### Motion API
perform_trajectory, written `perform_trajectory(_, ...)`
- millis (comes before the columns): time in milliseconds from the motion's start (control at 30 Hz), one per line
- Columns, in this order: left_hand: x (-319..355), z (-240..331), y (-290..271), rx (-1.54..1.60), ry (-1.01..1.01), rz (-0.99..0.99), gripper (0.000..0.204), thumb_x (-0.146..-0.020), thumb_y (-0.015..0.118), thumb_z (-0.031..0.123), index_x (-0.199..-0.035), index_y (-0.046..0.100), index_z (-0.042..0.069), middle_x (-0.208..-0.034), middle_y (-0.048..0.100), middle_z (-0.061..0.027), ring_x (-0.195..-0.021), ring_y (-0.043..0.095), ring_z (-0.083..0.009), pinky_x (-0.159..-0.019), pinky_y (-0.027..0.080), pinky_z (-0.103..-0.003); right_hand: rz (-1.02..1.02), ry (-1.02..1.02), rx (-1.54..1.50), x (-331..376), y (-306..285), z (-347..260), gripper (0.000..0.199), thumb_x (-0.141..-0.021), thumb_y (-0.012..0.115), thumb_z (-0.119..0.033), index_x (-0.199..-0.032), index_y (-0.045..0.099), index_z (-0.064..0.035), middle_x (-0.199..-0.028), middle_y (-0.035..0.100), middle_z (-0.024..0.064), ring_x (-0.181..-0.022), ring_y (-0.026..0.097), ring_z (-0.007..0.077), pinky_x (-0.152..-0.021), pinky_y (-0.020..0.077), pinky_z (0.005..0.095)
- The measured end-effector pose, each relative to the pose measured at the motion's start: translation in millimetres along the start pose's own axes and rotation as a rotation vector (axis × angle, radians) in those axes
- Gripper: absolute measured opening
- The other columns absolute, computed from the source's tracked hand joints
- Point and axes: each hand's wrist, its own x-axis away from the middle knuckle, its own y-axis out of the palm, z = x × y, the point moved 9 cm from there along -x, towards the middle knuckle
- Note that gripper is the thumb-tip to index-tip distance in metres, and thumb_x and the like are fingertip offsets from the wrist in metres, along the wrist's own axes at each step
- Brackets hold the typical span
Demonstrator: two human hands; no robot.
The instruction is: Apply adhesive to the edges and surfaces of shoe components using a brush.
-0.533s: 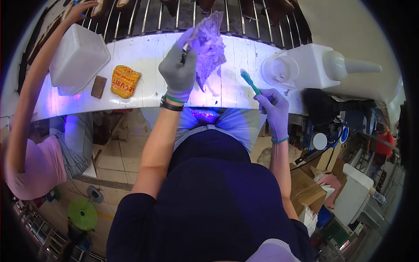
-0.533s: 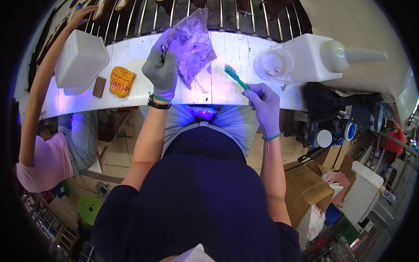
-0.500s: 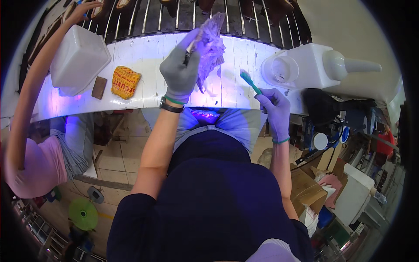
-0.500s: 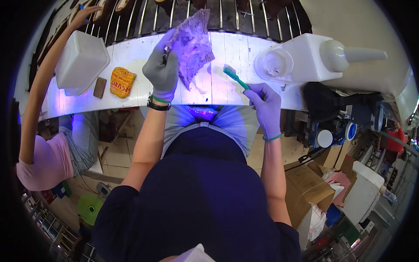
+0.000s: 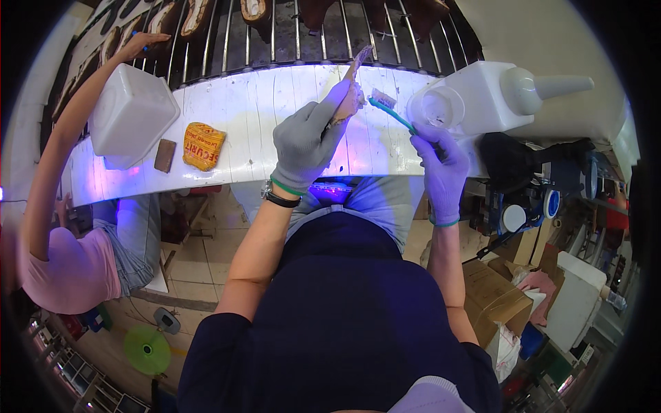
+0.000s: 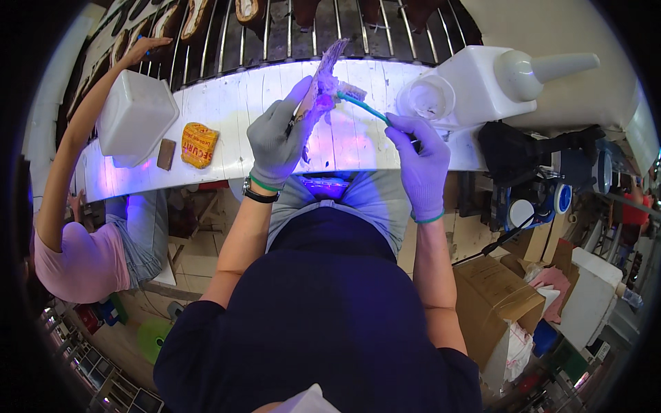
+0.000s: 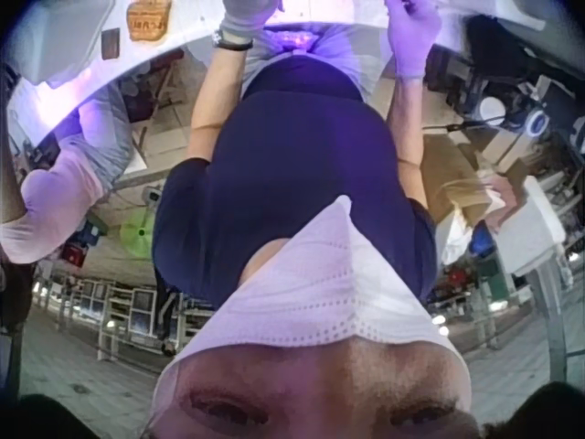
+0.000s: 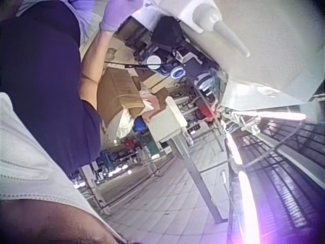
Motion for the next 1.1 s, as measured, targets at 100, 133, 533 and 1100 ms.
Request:
perform_trajectory(100, -1, 2, -1, -0.019, 0.019, 0.010, 0.047, -0.079, 0.070, 0.019, -0.125, 0.061, 0.015, -0.063, 0.050, -0.0065, -0.052, 0.053, -0.0227, -0.048, 0.040, -0.034, -0.003, -0.064, 0.017, -2, 3, -9, 0.020, -0.082, 0.067, -0.001, -0.101, 0.070, -0.0013, -0.087, 0.065, 0.0012, -0.073, 0.053, 0.0058, -0.067, 0.0429, 0.0210)
perform_trajectory(133, -1, 2, -2, -0.019, 0.021, 0.011, 0.047, -0.079, 0.070, 0.019, -0.125, 0.061, 0.015, -0.063, 0.050, -0.0065, -0.052, 0.053, -0.0227, -0.048, 0.040, -0.034, -0.001, -0.101, 0.022, -3, 4, -13, 0.020, -0.082, 0.067, -0.001, -0.102, 0.070, -0.0015, -0.086, 0.064, 0.0017, -0.073, 0.054, 0.0061, -0.067, 0.0430, 0.0210)
perform_trajectory(533, 0, 4, 1, 0.074, -0.036, -0.105, 0.056, -0.079, 0.070, 0.042, -0.127, 0.059, 0.014, -0.064, 0.050, -0.0060, -0.052, 0.053, -0.0212, -0.047, 0.041, -0.032, -0.035, -0.283, 0.140, -15, 20, -48, 0.020, -0.082, 0.064, 0.002, -0.100, 0.070, -0.0021, -0.087, 0.064, 0.0060, -0.074, 0.056, 0.0100, -0.067, 0.0448, 0.0240)
perform_trajectory(1100, -11, 0, -15, -0.030, 0.007, 0.115, 0.032, -0.087, 0.063, 0.024, -0.118, 0.066, 0.016, -0.094, 0.064, -0.0068, -0.067, 0.060, -0.0219, -0.058, 0.047, -0.032, -0.140, 0.061, 0.065, -31, 28, -8, 0.020, -0.086, 0.064, -0.011, -0.102, 0.069, 0.0005, -0.074, 0.067, 0.0047, -0.061, 0.053, 0.0047, -0.055, 0.0407, 0.0225)
